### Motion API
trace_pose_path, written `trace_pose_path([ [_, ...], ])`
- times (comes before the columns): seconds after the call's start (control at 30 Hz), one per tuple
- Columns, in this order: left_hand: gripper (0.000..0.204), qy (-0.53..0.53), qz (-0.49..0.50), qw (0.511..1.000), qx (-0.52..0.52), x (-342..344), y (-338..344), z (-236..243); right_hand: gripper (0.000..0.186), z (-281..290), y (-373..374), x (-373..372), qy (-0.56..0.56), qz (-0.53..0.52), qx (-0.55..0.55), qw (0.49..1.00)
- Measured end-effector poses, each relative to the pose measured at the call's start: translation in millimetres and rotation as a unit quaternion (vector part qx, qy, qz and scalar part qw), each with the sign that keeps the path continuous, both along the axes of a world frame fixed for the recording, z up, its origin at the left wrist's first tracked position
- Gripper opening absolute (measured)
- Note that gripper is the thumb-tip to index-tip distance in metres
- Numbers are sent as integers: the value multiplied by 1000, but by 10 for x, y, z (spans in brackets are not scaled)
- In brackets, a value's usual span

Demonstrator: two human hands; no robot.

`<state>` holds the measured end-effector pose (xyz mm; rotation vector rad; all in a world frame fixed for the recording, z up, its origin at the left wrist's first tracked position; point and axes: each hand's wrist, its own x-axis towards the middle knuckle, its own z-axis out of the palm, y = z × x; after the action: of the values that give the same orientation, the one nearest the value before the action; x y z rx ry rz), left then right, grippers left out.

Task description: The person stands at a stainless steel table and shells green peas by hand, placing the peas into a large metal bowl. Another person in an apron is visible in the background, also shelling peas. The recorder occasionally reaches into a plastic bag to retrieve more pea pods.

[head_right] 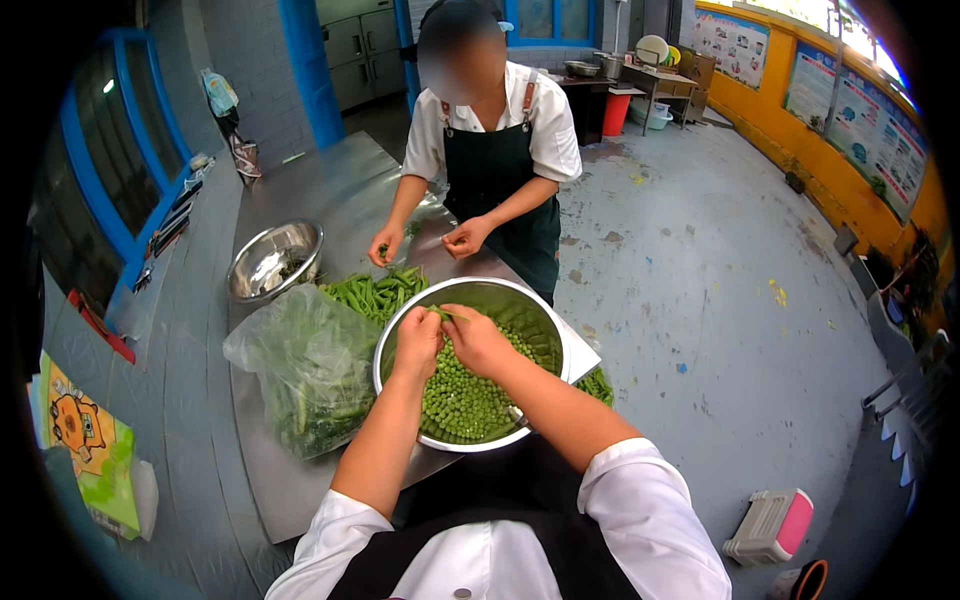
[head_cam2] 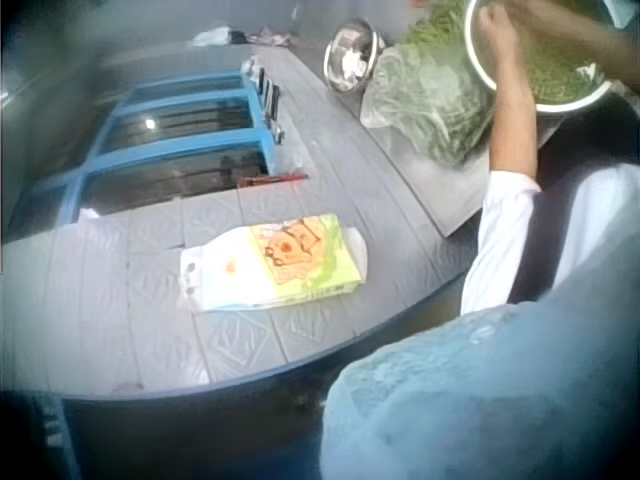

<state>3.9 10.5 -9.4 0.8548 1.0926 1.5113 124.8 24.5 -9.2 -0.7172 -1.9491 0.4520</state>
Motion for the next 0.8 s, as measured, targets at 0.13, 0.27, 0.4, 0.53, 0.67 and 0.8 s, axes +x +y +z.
trace_pose_path([
  [0.13, 12, 66, -4, 997, 51, 55, 10, -4, 26, -17, 136, 104, 99, 35, -279, 955],
  [0.27, 10, 64, -39, 996, 41, 55, -41, 106, 26, 193, 100, 205, 170, 132, -450, 867],
  [0.4, 10, 84, -79, 993, 19, 57, -65, 99, 27, 238, 124, 158, 34, 52, -267, 962],
  [0.53, 12, 104, -43, 994, 11, 38, -69, 120, 20, 266, 126, 180, 61, 102, -377, 919],
  [0.67, 13, 285, 18, 956, 69, 55, -107, 106, 18, 164, 152, 187, -28, 36, -310, 950],
  [0.8, 15, 302, 103, 946, 60, 31, -51, -4, 27, 93, 149, 221, -34, 57, -303, 951],
])
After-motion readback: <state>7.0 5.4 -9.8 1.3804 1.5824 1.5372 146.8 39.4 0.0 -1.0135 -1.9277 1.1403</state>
